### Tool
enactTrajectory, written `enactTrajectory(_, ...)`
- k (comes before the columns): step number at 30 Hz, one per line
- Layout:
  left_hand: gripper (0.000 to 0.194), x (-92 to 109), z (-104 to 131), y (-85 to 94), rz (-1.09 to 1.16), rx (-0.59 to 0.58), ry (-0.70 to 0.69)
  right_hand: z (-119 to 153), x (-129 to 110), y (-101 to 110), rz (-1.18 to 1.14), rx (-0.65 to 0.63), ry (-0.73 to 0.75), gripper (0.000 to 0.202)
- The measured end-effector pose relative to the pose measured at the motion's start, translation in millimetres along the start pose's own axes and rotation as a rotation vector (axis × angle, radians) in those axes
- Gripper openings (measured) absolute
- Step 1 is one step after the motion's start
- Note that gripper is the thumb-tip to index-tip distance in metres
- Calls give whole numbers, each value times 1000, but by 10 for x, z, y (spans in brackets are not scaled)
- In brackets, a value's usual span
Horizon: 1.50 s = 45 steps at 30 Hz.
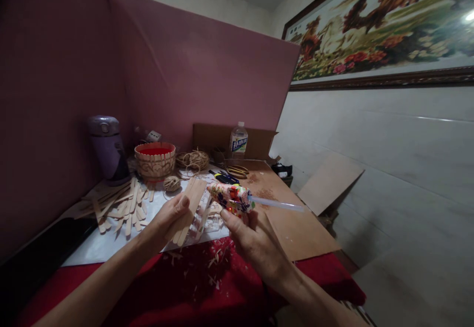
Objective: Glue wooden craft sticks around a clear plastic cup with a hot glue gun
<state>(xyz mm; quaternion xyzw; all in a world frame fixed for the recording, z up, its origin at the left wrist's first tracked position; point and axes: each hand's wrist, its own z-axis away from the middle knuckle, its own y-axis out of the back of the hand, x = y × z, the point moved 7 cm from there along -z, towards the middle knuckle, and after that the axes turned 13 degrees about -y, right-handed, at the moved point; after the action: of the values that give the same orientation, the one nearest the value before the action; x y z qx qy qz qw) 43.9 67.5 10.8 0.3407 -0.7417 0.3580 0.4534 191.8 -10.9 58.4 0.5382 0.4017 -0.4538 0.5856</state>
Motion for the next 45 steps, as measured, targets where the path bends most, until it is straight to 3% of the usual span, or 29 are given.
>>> enactTrajectory(18,58,24,7,30,-35,39,-12,-19,-4,0,-56,2,-36,51)
enactTrajectory(24,59,21,5,17,3,33,-2,-36,12,6,-197,-10,-34,46)
enactTrajectory(28,57,-6,-10,11,24,34,12,-52,-13,-23,-329,-84,-50,42)
enactTrajectory(30,58,1,-6,19,30,57,15,-82,-40,53,-338,-66,-32,44)
enactTrajectory(33,60,42,17,25,61,104,15,-150,-63,346,-290,85,48,41)
enactTrajectory(36,59,84,36,53,91,169,12,-216,13,628,-71,190,82,41)
enactTrajectory(40,60,111,27,135,117,266,11,-251,217,829,553,309,86,31)
enactTrajectory(45,60,211,11,175,151,294,-50,-377,560,890,989,249,17,42)
